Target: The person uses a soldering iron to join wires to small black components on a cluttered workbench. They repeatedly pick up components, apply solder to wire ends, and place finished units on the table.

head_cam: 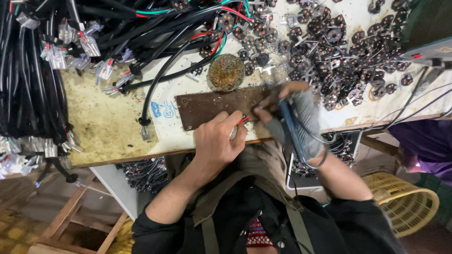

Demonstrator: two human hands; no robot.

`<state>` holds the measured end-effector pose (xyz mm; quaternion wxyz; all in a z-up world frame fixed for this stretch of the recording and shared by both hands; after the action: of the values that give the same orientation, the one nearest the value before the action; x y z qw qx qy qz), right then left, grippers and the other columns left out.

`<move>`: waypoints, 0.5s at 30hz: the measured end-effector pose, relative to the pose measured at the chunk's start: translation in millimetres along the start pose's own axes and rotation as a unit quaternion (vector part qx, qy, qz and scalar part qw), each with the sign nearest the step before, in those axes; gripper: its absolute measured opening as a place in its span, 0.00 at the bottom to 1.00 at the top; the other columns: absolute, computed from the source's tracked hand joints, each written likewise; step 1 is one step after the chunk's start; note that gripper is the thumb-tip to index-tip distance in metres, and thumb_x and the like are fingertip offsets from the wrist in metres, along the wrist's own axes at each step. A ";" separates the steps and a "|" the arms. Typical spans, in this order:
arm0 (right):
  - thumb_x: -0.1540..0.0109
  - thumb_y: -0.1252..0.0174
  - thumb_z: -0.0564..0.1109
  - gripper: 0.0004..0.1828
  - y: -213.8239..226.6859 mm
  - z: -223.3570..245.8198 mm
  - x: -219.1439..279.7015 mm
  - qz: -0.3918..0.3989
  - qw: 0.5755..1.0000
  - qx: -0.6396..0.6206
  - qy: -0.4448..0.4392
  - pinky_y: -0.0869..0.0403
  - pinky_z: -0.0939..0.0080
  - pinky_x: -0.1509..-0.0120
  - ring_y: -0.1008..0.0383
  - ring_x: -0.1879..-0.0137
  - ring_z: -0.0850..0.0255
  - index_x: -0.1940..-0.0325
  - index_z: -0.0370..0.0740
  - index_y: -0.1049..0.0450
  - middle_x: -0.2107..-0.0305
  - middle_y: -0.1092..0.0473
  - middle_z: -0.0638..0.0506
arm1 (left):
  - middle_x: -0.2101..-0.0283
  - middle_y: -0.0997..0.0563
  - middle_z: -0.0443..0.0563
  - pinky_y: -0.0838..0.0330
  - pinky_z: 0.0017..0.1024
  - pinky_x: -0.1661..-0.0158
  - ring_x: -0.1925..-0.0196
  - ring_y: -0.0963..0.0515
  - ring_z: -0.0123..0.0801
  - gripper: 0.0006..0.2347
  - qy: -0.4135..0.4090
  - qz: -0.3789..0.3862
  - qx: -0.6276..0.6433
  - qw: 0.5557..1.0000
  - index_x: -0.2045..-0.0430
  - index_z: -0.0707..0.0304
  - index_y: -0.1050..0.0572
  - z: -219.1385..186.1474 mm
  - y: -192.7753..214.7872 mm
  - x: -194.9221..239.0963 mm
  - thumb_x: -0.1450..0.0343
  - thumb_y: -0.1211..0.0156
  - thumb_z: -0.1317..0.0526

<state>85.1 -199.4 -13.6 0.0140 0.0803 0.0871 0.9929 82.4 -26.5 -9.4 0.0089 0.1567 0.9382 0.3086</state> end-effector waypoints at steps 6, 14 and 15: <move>0.40 0.27 0.34 0.29 -8.6 -28.3 22.0 -0.053 0.994 0.096 0.026 0.25 0.70 0.58 0.27 0.62 0.71 0.47 0.39 0.42 0.67 0.30 0.53 | 0.76 0.28 0.53 0.33 0.45 0.77 0.77 0.24 0.51 0.05 -0.009 0.006 0.007 1.000 0.68 0.59 0.24 -0.1 -1.2 0.8 0.33 0.37 0.63; 0.43 0.26 0.35 0.29 -10.5 -31.6 20.8 -0.043 0.993 0.102 0.052 0.27 0.69 0.59 0.29 0.64 0.71 0.50 0.41 0.41 0.69 0.31 0.55 | 0.75 0.28 0.53 0.33 0.46 0.77 0.76 0.23 0.52 0.05 -0.002 0.011 0.001 1.000 0.67 0.58 0.24 1.0 -2.9 2.0 0.34 0.37 0.63; 0.42 0.27 0.35 0.29 -12.3 -28.0 20.4 -0.031 0.992 0.107 0.064 0.27 0.69 0.59 0.29 0.63 0.70 0.49 0.41 0.41 0.68 0.31 0.55 | 0.74 0.28 0.53 0.33 0.45 0.76 0.75 0.23 0.51 0.05 -0.005 0.006 -0.002 1.000 0.67 0.58 0.24 0.7 -3.1 2.2 0.33 0.36 0.63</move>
<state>60.6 -191.2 -39.8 0.0308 0.0147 0.1964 0.9799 79.5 -27.8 -11.7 0.0120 0.1639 0.9364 0.3099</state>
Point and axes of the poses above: each hand's wrist, its own x-axis away from the middle knuckle, its own y-axis out of the back of the hand, z = x × y, the point moved 9 cm from there along -x, towards the middle knuckle
